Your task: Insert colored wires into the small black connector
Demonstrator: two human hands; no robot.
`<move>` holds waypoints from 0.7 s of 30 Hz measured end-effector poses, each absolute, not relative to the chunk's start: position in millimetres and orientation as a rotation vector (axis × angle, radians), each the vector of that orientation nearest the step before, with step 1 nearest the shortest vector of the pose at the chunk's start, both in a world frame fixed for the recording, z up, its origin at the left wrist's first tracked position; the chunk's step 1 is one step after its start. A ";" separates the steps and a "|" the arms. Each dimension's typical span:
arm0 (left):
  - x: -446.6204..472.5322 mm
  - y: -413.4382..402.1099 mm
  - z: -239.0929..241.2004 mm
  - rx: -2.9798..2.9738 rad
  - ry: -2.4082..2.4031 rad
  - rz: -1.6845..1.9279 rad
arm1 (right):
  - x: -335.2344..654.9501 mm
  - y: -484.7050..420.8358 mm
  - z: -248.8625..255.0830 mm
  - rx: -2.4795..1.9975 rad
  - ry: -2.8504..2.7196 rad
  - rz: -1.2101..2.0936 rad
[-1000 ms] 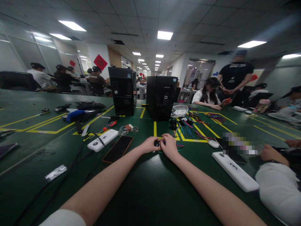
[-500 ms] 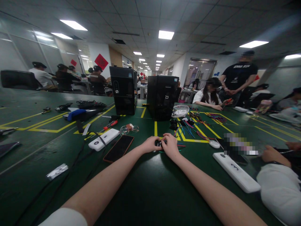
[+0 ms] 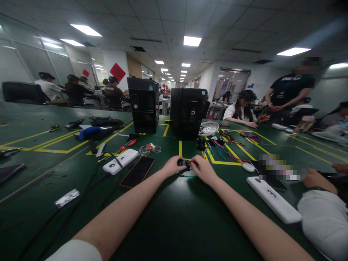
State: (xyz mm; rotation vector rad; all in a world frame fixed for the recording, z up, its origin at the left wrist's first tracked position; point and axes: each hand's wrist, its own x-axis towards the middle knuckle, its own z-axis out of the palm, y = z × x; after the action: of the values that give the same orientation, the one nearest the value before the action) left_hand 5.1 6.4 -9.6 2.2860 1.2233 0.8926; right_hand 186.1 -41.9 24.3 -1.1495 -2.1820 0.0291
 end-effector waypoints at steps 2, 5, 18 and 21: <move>4.8 6.7 -8.8 2.285 1.204 0.905 | 180.1 -49.8 22.5 -1.104 -2.352 0.004; 4.1 6.5 -7.4 2.280 1.201 0.888 | 169.8 -57.6 21.1 -1.019 -2.501 -0.023; 3.2 3.1 -4.1 2.331 1.156 0.774 | 192.9 -32.4 11.4 -1.333 -2.235 -0.235; 3.1 2.1 -2.9 2.351 1.136 0.767 | 189.8 -34.0 11.3 -1.335 -2.300 -0.258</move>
State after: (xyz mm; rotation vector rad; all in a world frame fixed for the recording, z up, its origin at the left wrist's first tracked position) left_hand 3.1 2.1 -2.9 2.3514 1.1364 0.7674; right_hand 189.8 -34.0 11.3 -1.3350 -2.2998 -0.2584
